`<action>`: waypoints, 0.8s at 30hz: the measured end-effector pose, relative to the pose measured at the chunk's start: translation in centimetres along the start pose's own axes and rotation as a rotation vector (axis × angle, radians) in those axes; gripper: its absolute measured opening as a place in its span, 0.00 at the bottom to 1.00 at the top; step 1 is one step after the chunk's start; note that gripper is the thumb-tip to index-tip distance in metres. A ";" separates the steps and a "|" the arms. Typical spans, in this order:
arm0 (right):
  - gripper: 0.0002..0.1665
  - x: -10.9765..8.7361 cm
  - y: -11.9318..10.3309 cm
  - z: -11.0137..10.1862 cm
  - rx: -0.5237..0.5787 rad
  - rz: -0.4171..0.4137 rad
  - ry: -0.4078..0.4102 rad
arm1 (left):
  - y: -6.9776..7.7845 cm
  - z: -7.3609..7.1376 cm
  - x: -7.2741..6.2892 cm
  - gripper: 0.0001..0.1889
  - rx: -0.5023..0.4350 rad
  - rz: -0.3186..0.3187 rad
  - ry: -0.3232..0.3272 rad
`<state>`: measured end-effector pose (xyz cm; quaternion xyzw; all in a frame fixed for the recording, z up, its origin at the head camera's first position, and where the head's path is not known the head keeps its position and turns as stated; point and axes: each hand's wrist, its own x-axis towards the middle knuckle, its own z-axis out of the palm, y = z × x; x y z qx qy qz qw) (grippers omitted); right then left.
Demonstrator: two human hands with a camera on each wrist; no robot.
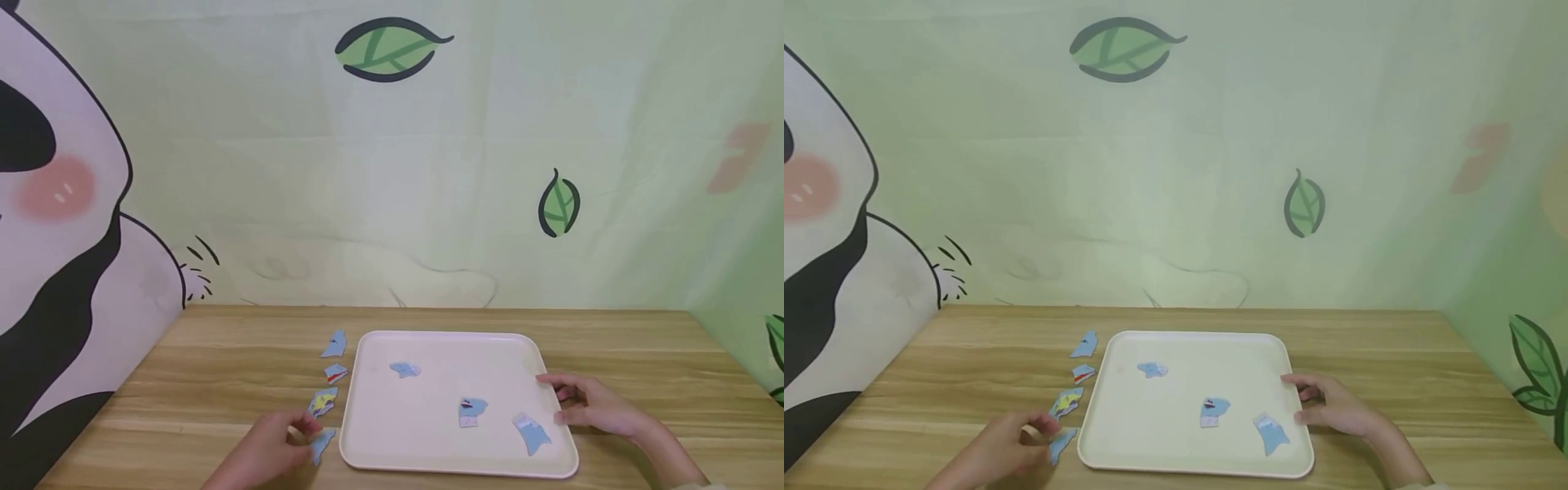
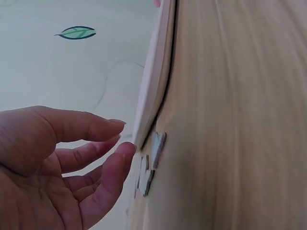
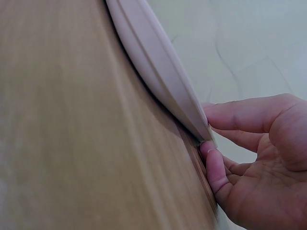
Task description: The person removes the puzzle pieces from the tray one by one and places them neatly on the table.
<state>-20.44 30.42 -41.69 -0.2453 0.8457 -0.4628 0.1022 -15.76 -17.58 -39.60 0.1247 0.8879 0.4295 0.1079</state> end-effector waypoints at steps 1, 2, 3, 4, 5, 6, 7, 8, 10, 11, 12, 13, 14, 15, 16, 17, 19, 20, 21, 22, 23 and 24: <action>0.32 0.0 0.0 0.0 -0.004 -0.003 0.001 | 0.1 0.1 0.1 0.12 -0.009 0.023 0.005; 0.32 0.0 0.1 0.0 -0.008 -0.008 0.002 | 0.3 0.3 0.3 0.12 -0.017 0.052 0.012; 0.31 0.0 0.1 0.0 -0.014 -0.014 0.003 | 0.4 0.5 0.4 0.12 -0.024 0.087 0.017; 0.31 0.0 0.2 0.0 -0.018 -0.019 0.004 | 0.7 0.8 0.7 0.13 -0.027 0.117 0.022; 0.31 0.0 0.2 0.0 -0.017 -0.020 0.004 | 1.0 1.1 0.9 0.13 -0.035 0.140 0.024; 0.31 0.0 0.2 0.0 -0.016 -0.020 0.002 | 1.3 1.5 1.1 0.13 -0.043 0.164 0.028; 0.31 0.0 0.2 0.0 -0.013 -0.020 0.000 | 1.6 1.8 1.3 0.13 -0.053 0.182 0.028; 0.31 0.1 0.2 0.0 -0.011 -0.019 -0.001 | 1.9 2.2 1.6 0.13 -0.063 0.192 0.024; 0.31 0.1 0.2 0.0 -0.006 -0.018 -0.003 | 2.8 3.0 2.0 0.14 -0.071 0.208 0.024; 0.31 0.1 0.2 0.0 -0.005 -0.018 -0.003 | 3.2 3.4 2.3 0.14 -0.071 0.220 0.025; 0.31 0.1 0.2 0.0 -0.005 -0.020 -0.003 | 3.6 3.7 2.6 0.14 -0.072 0.232 0.024; 0.31 0.2 0.2 0.1 -0.004 -0.021 -0.003 | 4.0 4.1 2.8 0.14 -0.072 0.240 0.021; 0.31 0.2 0.2 0.1 -0.006 -0.022 -0.004 | 4.4 4.4 3.1 0.14 -0.075 0.244 0.017; 0.31 0.2 0.1 0.1 -0.007 -0.022 -0.004 | 4.8 4.8 3.4 0.14 -0.073 0.251 0.017; 0.31 0.2 0.1 0.1 -0.007 -0.023 -0.004 | 5.2 5.1 3.6 0.14 -0.077 0.254 0.013; 0.32 0.3 0.1 0.1 -0.005 -0.020 -0.005 | 5.6 5.4 3.9 0.14 -0.084 0.259 0.010; 0.32 0.3 0.0 0.1 0.003 -0.015 -0.008 | 6.2 6.1 4.5 0.15 -0.110 0.265 0.005; 0.32 0.4 0.0 0.1 0.006 -0.012 -0.010 | 6.5 6.4 4.8 0.15 -0.123 0.268 0.005; 0.32 0.4 0.0 0.2 0.010 -0.009 -0.011 | 6.7 6.7 5.1 0.15 -0.135 0.268 0.004; 0.32 0.4 0.0 0.2 0.015 -0.007 -0.012 | 7.0 7.1 5.4 0.16 -0.154 0.270 0.003; 0.33 0.4 0.1 0.2 0.015 -0.002 -0.011 | 7.2 7.4 5.7 0.16 -0.168 0.269 0.003; 0.33 0.5 0.1 0.2 0.014 -0.003 -0.011 | 7.5 7.7 6.0 0.16 -0.182 0.264 0.004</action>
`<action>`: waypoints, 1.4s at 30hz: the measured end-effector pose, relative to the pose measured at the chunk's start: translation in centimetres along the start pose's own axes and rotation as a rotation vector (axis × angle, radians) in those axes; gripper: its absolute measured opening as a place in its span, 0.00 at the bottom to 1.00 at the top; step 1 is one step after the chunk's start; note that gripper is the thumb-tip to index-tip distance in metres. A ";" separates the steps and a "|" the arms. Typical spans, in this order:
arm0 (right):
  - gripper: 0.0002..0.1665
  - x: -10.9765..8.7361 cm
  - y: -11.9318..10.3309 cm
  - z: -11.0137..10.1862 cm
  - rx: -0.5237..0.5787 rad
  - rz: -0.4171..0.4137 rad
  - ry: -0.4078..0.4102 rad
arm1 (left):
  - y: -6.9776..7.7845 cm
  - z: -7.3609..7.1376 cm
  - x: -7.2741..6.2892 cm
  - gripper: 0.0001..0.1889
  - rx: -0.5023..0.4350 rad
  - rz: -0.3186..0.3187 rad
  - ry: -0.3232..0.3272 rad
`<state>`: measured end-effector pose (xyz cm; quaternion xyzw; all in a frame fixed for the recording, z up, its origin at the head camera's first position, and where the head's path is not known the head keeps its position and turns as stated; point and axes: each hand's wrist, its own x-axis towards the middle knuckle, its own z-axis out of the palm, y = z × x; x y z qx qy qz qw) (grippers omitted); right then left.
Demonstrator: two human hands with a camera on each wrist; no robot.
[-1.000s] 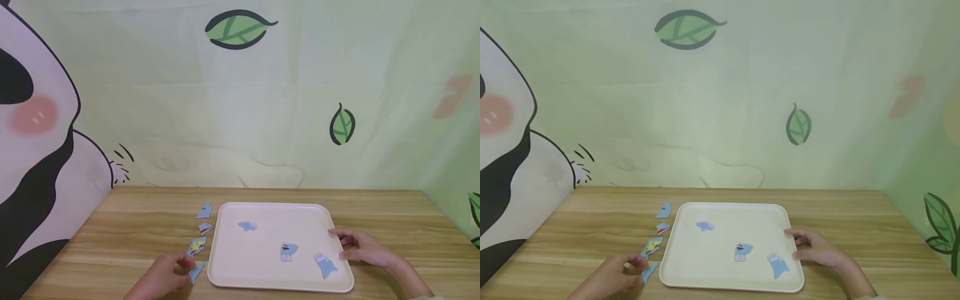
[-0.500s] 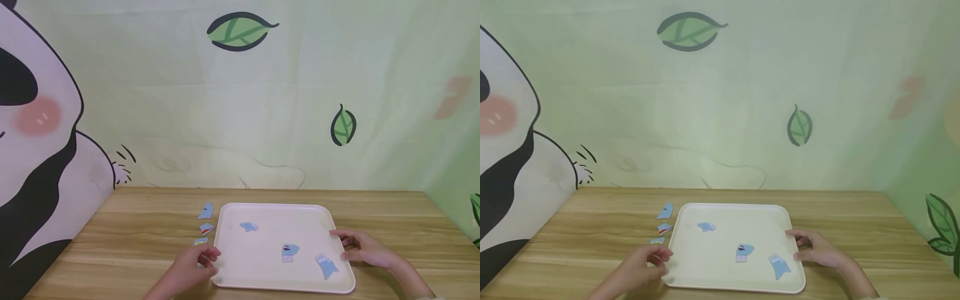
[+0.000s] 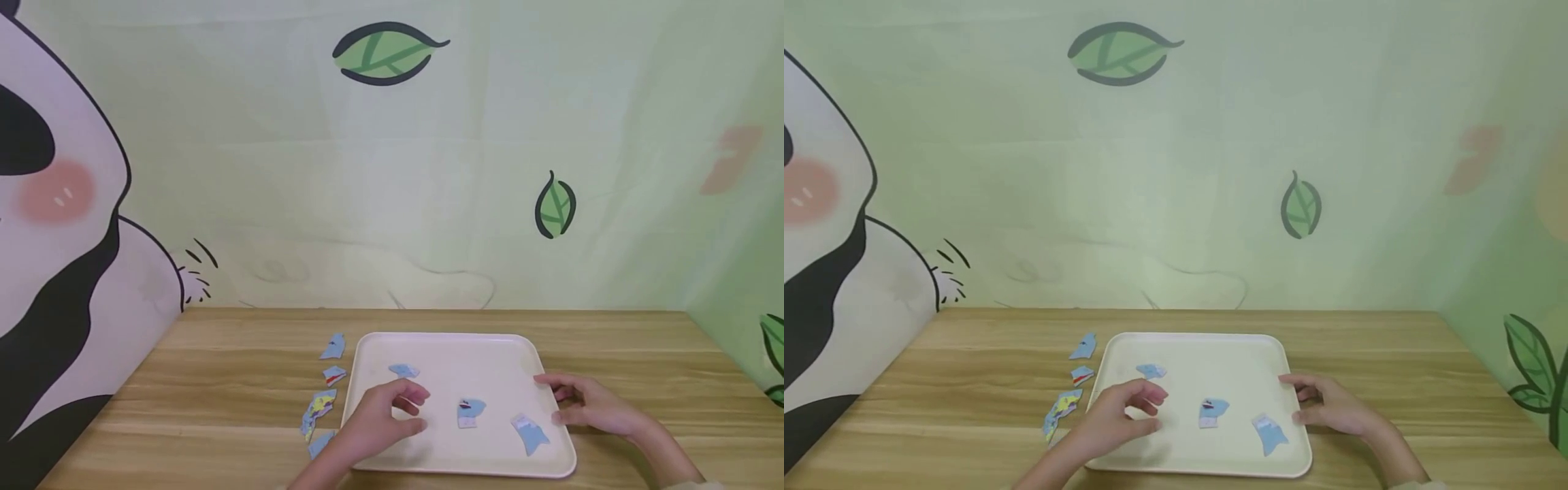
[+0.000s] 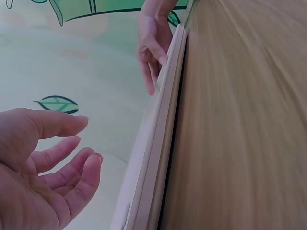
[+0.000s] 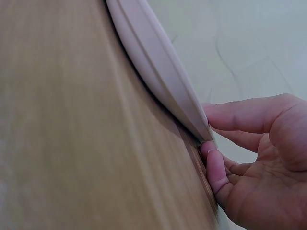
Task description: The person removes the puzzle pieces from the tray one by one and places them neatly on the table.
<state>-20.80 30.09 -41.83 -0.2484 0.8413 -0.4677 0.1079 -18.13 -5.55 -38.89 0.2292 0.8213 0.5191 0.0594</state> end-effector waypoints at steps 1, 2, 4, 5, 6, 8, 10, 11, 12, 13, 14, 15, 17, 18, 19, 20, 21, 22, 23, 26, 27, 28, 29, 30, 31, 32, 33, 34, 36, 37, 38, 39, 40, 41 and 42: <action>0.33 0.0 0.0 0.0 -0.001 0.002 0.002 | 0.1 0.4 0.3 0.16 -0.008 -0.005 0.004; 0.33 0.0 0.0 0.0 -0.003 0.003 0.004 | 0.2 0.7 0.6 0.16 -0.013 -0.010 0.006; 0.33 0.0 0.0 0.0 -0.006 0.004 0.007 | 0.4 1.4 1.3 0.16 -0.014 -0.019 0.009; 0.33 0.0 0.1 -0.1 -0.008 0.003 0.008 | 0.5 1.8 1.6 0.16 -0.011 -0.021 0.008; 0.33 0.0 0.1 -0.1 -0.007 0.003 0.007 | 0.5 2.1 1.8 0.16 -0.009 -0.024 0.007; 0.33 0.0 0.1 -0.1 -0.008 -0.001 0.005 | 0.5 2.8 2.3 0.16 -0.004 -0.026 0.000; 0.33 0.0 0.1 -0.1 -0.008 -0.007 0.002 | 0.4 3.4 2.8 0.16 0.001 -0.025 -0.008; 0.33 0.0 0.1 -0.1 -0.009 -0.011 0.001 | 0.4 3.6 3.0 0.17 0.005 -0.030 -0.012; 0.33 0.0 0.1 -0.1 -0.008 -0.010 0.001 | 0.4 3.9 3.2 0.17 0.007 -0.039 -0.015; 0.33 0.0 0.1 -0.1 -0.008 -0.012 0.001 | 0.3 4.1 3.3 0.17 0.009 -0.050 -0.017; 0.32 0.0 0.2 -0.1 -0.009 -0.014 0.002 | 0.3 4.4 3.5 0.17 0.016 -0.060 -0.019; 0.32 0.0 0.2 0.0 -0.009 -0.012 0.003 | 0.3 4.6 3.7 0.17 0.024 -0.073 -0.020; 0.33 0.0 0.2 -0.1 -0.008 -0.007 0.003 | 0.4 4.9 3.9 0.18 0.045 -0.101 -0.022; 0.33 0.0 0.1 -0.1 -0.007 -0.005 0.003 | 0.4 5.1 4.0 0.18 0.057 -0.111 -0.022; 0.33 0.1 0.1 -0.1 -0.006 -0.003 0.003 | 0.4 5.2 4.1 0.18 0.076 -0.115 -0.023; 0.33 0.1 0.1 -0.1 -0.004 0.001 0.002 | 0.5 5.3 4.2 0.19 0.094 -0.117 -0.023; 0.33 0.1 0.1 -0.1 -0.001 0.004 0.001 | 0.5 5.5 4.3 0.19 0.109 -0.118 -0.023; 0.33 0.1 0.1 -0.1 0.001 0.008 0.001 | 0.5 5.6 4.4 0.19 0.125 -0.121 -0.023; 0.33 0.1 0.1 -0.1 0.002 0.010 0.002 | 0.5 5.7 4.5 0.19 0.143 -0.121 -0.021; 0.33 0.0 0.1 -0.1 0.003 0.011 0.002 | 0.5 6.0 4.7 0.19 0.195 -0.128 -0.018; 0.33 0.0 0.1 -0.1 0.001 0.008 0.002 | 0.5 6.1 4.8 0.20 0.210 -0.131 -0.019; 0.33 0.0 0.1 -0.1 -0.001 0.006 0.003 | 0.5 6.2 4.9 0.20 0.227 -0.131 -0.020; 0.32 0.0 0.1 -0.1 -0.003 0.003 0.003 | 0.5 6.3 5.0 0.20 0.245 -0.128 -0.021; 0.32 0.0 0.2 -0.1 -0.002 -0.002 0.002 | 0.5 6.3 5.0 0.20 0.258 -0.127 -0.023; 0.32 0.0 0.2 -0.1 -0.002 -0.009 0.003 | 0.5 6.4 5.1 0.20 0.270 -0.123 -0.025; 0.32 0.0 0.2 -0.1 -0.001 -0.011 0.003 | 0.4 6.4 5.2 0.20 0.288 -0.117 -0.028; 0.32 0.0 0.2 -0.1 -0.001 -0.012 0.004 | 0.4 6.5 5.2 0.20 0.305 -0.113 -0.031; 0.32 0.0 0.2 -0.1 -0.002 -0.013 0.004 | 0.4 6.5 5.2 0.21 0.324 -0.111 -0.034; 0.32 -0.1 0.2 -0.1 -0.005 -0.020 0.004 | 0.4 6.7 5.3 0.21 0.359 -0.114 -0.040; 0.32 -0.1 0.2 -0.1 -0.006 -0.020 0.004 | 0.4 6.7 5.3 0.21 0.378 -0.115 -0.042; 0.32 -0.1 0.2 -0.1 -0.007 -0.019 0.003 | 0.4 6.8 5.4 0.22 0.394 -0.116 -0.044; 0.31 -0.1 0.2 -0.1 -0.010 -0.021 0.003 | 0.4 6.8 5.4 0.21 0.402 -0.119 -0.045; 0.31 -0.1 0.2 -0.1 -0.011 -0.022 0.003 | 0.5 6.8 5.4 0.20 0.409 -0.122 -0.045; 0.31 -0.1 0.2 -0.1 -0.011 -0.024 0.002 | 0.5 6.8 5.4 0.19 0.413 -0.124 -0.046; 0.31 0.0 0.2 -0.1 -0.009 -0.024 0.002 | 0.5 6.8 5.4 0.19 0.414 -0.126 -0.045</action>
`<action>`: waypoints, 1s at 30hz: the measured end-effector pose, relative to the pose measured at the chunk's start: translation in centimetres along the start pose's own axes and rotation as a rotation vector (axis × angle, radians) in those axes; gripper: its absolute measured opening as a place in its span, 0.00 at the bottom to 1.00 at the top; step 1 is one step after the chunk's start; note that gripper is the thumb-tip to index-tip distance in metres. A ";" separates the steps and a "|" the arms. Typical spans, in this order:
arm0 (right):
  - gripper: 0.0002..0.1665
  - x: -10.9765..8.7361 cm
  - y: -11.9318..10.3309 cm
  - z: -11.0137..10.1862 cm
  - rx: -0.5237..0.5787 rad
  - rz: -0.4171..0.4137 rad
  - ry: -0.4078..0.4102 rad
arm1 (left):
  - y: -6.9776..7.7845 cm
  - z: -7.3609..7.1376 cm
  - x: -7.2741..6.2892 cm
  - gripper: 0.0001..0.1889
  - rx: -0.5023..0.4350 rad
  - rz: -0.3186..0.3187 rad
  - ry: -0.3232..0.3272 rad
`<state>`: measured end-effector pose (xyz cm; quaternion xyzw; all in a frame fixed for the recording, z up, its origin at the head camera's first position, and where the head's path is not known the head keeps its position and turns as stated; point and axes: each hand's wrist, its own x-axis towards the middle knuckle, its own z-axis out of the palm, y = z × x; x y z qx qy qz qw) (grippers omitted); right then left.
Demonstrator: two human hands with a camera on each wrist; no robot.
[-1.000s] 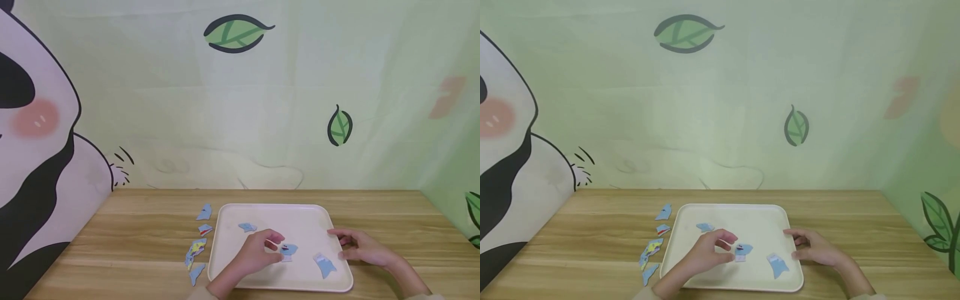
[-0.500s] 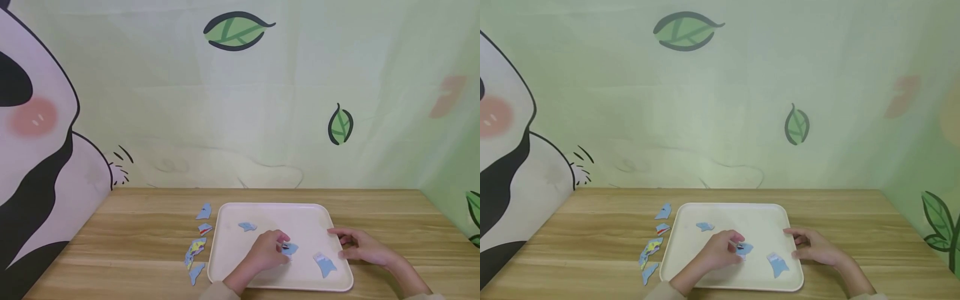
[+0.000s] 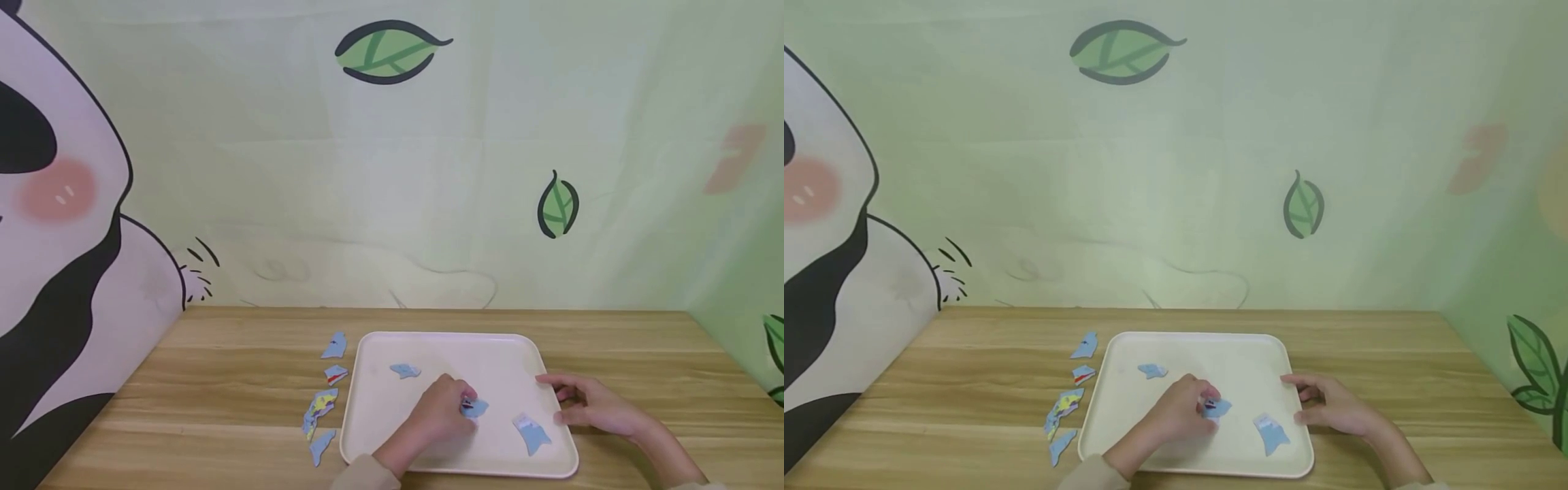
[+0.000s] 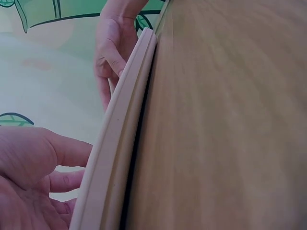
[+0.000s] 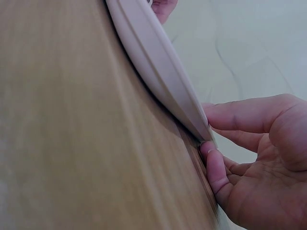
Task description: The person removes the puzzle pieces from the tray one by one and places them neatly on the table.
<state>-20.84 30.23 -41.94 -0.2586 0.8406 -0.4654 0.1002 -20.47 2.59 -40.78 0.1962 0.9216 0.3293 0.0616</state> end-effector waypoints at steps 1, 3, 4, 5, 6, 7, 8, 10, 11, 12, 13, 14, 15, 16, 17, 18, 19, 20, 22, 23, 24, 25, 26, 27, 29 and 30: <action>0.31 0.0 0.0 0.0 0.000 -0.002 0.001 | 0.0 0.0 0.0 0.18 0.002 -0.002 0.000; 0.31 0.0 0.0 0.0 -0.002 -0.008 0.003 | 0.1 -0.1 0.0 0.15 0.001 -0.007 -0.002; 0.31 0.0 0.1 0.0 -0.004 -0.011 0.004 | 0.1 -0.1 0.0 0.15 -0.001 -0.012 -0.006; 0.31 0.0 0.1 0.0 -0.005 -0.012 0.004 | 0.1 -0.1 0.0 0.14 0.000 -0.015 -0.008; 0.31 0.0 0.1 0.0 -0.007 -0.013 0.005 | 0.2 -0.1 0.0 0.13 0.000 -0.022 -0.011; 0.31 0.0 0.1 0.0 -0.008 -0.013 0.004 | 0.2 -0.1 0.0 0.13 0.003 -0.025 -0.013; 0.31 0.0 0.1 0.0 -0.009 -0.013 0.004 | 0.3 0.0 0.0 0.13 0.007 -0.026 -0.015; 0.31 0.0 0.1 0.0 -0.009 -0.012 0.004 | 0.3 0.0 0.0 0.14 0.016 -0.028 -0.017; 0.31 0.0 0.1 0.0 -0.007 -0.010 0.003 | 0.3 0.0 0.0 0.15 0.022 -0.027 -0.016; 0.31 0.0 0.1 0.0 -0.006 -0.010 0.003 | 0.4 0.0 0.0 0.16 0.027 -0.026 -0.017; 0.31 0.0 0.1 0.0 -0.004 -0.011 0.002 | 0.4 0.0 0.0 0.16 0.032 -0.022 -0.016; 0.31 0.0 0.1 0.0 -0.003 -0.012 0.002 | 0.4 -0.1 0.0 0.17 0.036 -0.019 -0.015; 0.31 0.0 0.1 0.0 -0.001 -0.012 0.001 | 0.4 -0.1 0.0 0.17 0.038 -0.017 -0.016; 0.31 0.0 0.1 0.0 0.000 -0.011 0.001 | 0.4 -0.1 0.0 0.18 0.038 -0.016 -0.018; 0.31 0.0 0.1 0.0 0.001 -0.012 0.001 | 0.4 -0.1 -0.1 0.18 0.038 -0.015 -0.019; 0.31 0.0 0.2 0.0 0.000 -0.011 0.002 | 0.4 -0.1 -0.1 0.19 0.039 -0.015 -0.020; 0.31 0.0 0.2 0.0 0.000 -0.010 0.002 | 0.4 -0.1 -0.1 0.19 0.040 -0.013 -0.019; 0.31 0.0 0.1 0.0 0.000 -0.008 0.003 | 0.4 -0.1 -0.1 0.20 0.042 -0.010 -0.016; 0.31 0.0 0.1 0.0 -0.001 -0.004 0.004 | 0.3 -0.1 -0.1 0.21 0.040 -0.004 -0.007; 0.31 0.0 0.1 0.1 -0.001 -0.001 0.004 | 0.3 -0.1 -0.1 0.21 0.036 0.002 0.001; 0.32 0.0 0.1 0.1 -0.002 0.003 0.004 | 0.3 0.0 -0.1 0.22 0.031 0.007 0.007; 0.32 0.0 0.0 0.1 -0.002 0.006 0.004 | 0.3 0.0 -0.1 0.22 0.022 0.015 0.012; 0.32 0.1 0.0 0.1 -0.002 0.012 0.005 | 0.4 0.0 -0.2 0.23 0.012 0.020 0.016; 0.32 0.1 -0.1 0.1 -0.002 0.018 0.006 | 0.4 0.0 -0.2 0.23 0.000 0.023 0.016; 0.33 0.1 -0.1 0.1 0.002 0.030 0.004 | 0.4 0.1 -0.2 0.22 -0.013 0.029 0.013; 0.33 0.1 -0.1 0.1 0.003 0.033 0.004 | 0.4 0.0 -0.3 0.22 -0.014 0.029 0.009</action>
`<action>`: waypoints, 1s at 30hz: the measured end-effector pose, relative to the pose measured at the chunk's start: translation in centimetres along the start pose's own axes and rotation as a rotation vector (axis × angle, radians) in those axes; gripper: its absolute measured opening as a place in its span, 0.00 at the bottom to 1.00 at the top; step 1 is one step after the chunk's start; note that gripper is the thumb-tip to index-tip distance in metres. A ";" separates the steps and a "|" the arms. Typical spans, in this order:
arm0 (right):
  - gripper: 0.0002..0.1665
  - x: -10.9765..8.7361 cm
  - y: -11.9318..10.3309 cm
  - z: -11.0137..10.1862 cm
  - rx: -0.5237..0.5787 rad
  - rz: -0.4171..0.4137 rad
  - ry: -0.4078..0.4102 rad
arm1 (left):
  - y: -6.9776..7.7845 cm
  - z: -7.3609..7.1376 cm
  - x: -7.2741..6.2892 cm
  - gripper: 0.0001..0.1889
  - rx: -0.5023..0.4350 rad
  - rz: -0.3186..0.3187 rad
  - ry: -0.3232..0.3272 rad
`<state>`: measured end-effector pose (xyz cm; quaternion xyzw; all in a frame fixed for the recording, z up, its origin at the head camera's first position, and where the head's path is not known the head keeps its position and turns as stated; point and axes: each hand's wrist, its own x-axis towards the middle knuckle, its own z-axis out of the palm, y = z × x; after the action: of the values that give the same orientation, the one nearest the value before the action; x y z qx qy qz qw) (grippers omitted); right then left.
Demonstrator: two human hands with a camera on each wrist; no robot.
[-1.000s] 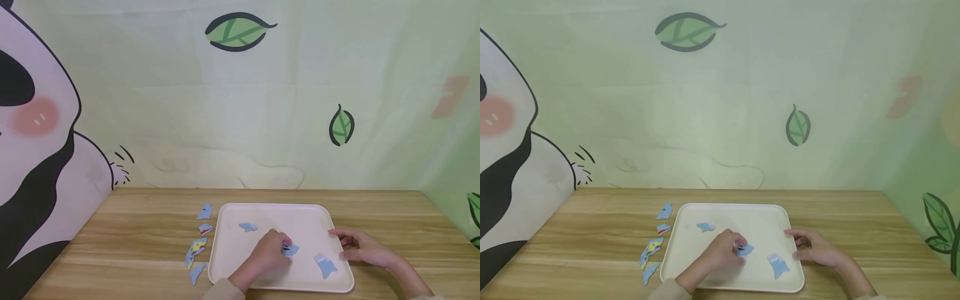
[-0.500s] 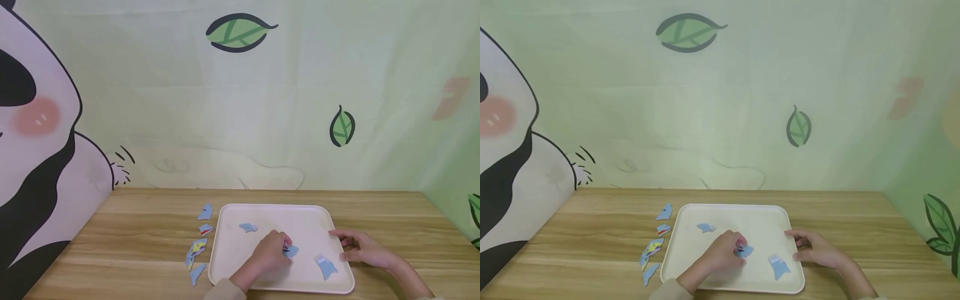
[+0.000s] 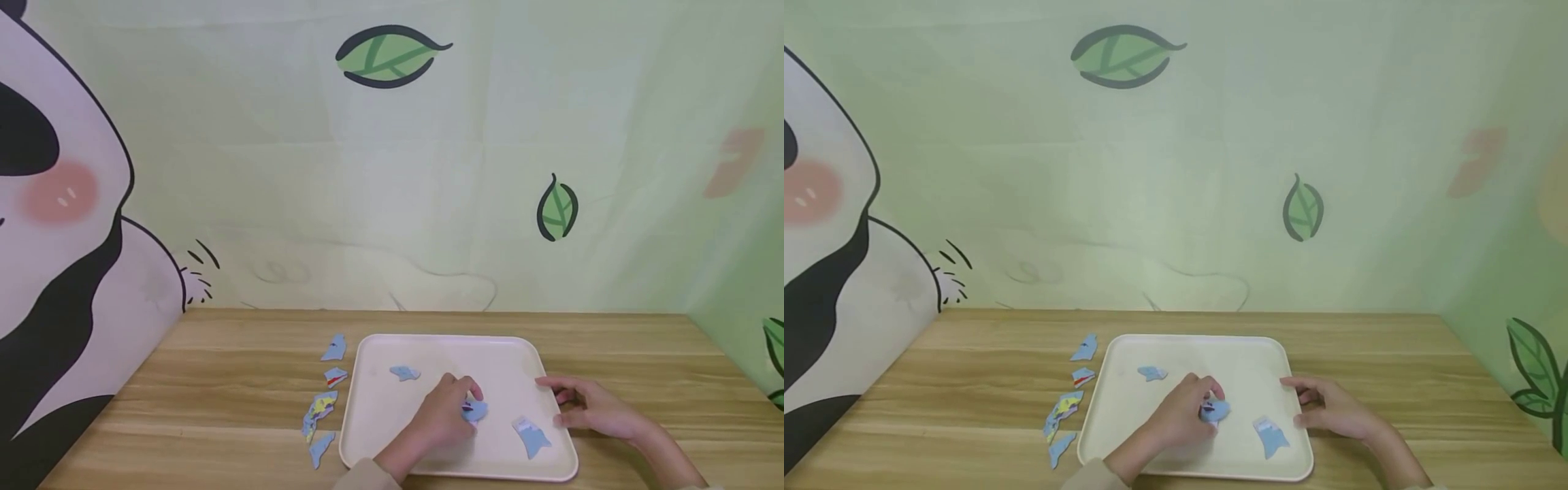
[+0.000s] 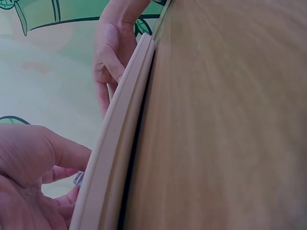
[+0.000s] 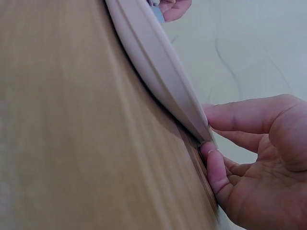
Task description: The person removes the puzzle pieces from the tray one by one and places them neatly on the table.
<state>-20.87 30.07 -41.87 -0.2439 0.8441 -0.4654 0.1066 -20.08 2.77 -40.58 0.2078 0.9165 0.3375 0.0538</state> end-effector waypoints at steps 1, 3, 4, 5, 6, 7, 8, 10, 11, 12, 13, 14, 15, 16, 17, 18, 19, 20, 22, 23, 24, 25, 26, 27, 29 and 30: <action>0.33 0.0 0.0 0.0 0.003 0.002 -0.002 | 0.0 0.0 0.0 0.22 -0.002 0.000 -0.002; 0.34 0.0 0.0 0.0 0.008 0.004 -0.005 | -0.1 -0.1 -0.1 0.23 0.003 0.003 -0.007; 0.34 0.1 0.0 0.0 0.012 0.006 -0.007 | -0.2 -0.1 -0.1 0.23 0.005 0.008 -0.010; 0.34 0.1 0.0 0.0 0.012 0.004 -0.008 | -0.3 -0.2 -0.1 0.24 0.007 0.014 -0.015; 0.34 0.1 0.0 0.0 0.014 0.003 -0.009 | -0.5 -0.3 -0.1 0.23 0.008 0.025 -0.016; 0.34 0.1 0.0 0.0 0.017 0.005 -0.009 | -0.7 -0.4 -0.2 0.22 0.004 0.038 -0.017; 0.34 0.1 0.0 0.0 0.020 0.007 -0.010 | -0.9 -0.5 -0.2 0.21 -0.002 0.052 -0.020; 0.35 0.1 -0.1 0.0 0.027 0.014 -0.010 | -1.3 -0.8 -0.3 0.17 -0.021 0.073 -0.024; 0.35 0.1 -0.1 0.0 0.027 0.015 -0.010 | -1.6 -0.9 -0.4 0.16 -0.032 0.084 -0.021; 0.35 0.1 -0.1 0.0 0.030 0.019 -0.011 | -1.8 -1.1 -0.5 0.15 -0.047 0.091 -0.018; 0.35 0.1 -0.2 0.0 0.032 0.022 -0.010 | -2.1 -1.3 -0.5 0.14 -0.063 0.094 -0.018; 0.35 0.1 -0.2 0.0 0.031 0.023 -0.010 | -2.3 -1.6 -0.6 0.13 -0.078 0.094 -0.018; 0.35 0.0 -0.2 0.0 0.033 0.025 -0.010 | -2.5 -1.9 -0.7 0.13 -0.091 0.092 -0.017; 0.35 0.0 -0.2 0.0 0.034 0.025 -0.009 | -2.8 -2.2 -0.8 0.12 -0.110 0.094 -0.013; 0.35 0.0 -0.2 0.0 0.035 0.026 -0.009 | -3.0 -2.6 -0.9 0.12 -0.129 0.092 -0.009; 0.35 0.0 -0.2 0.0 0.037 0.026 -0.009 | -3.2 -3.0 -1.1 0.12 -0.149 0.088 -0.006; 0.35 0.0 -0.2 0.0 0.038 0.024 -0.009 | -3.5 -3.4 -1.2 0.12 -0.165 0.083 -0.001; 0.35 0.0 -0.1 0.1 0.039 0.022 -0.008 | -3.7 -3.7 -1.4 0.12 -0.183 0.077 0.008; 0.35 0.1 -0.1 0.1 0.043 0.017 -0.010 | -4.3 -4.5 -1.7 0.12 -0.218 0.058 0.026; 0.34 0.1 -0.1 0.1 0.046 0.016 -0.011 | -4.6 -4.8 -1.8 0.12 -0.233 0.044 0.035; 0.34 0.1 0.0 0.1 0.047 0.016 -0.010 | -5.0 -5.2 -1.9 0.12 -0.255 0.032 0.045; 0.34 0.1 0.0 0.1 0.049 0.015 -0.012 | -5.3 -5.5 -2.0 0.12 -0.273 0.018 0.057; 0.34 0.1 0.0 0.1 0.050 0.018 -0.012 | -5.8 -5.8 -2.1 0.12 -0.291 0.008 0.070; 0.34 0.1 0.0 0.1 0.048 0.018 -0.013 | -6.2 -6.1 -2.2 0.12 -0.312 -0.004 0.080; 0.34 0.1 0.0 0.1 0.044 0.021 -0.012 | -7.1 -6.6 -2.4 0.13 -0.352 -0.024 0.099; 0.34 0.0 0.0 0.1 0.039 0.019 -0.011 | -7.5 -6.9 -2.5 0.13 -0.362 -0.034 0.109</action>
<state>-20.89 30.02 -41.92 -0.2364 0.8365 -0.4795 0.1205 -22.04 -7.58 -40.18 0.1605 0.8457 0.5068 0.0463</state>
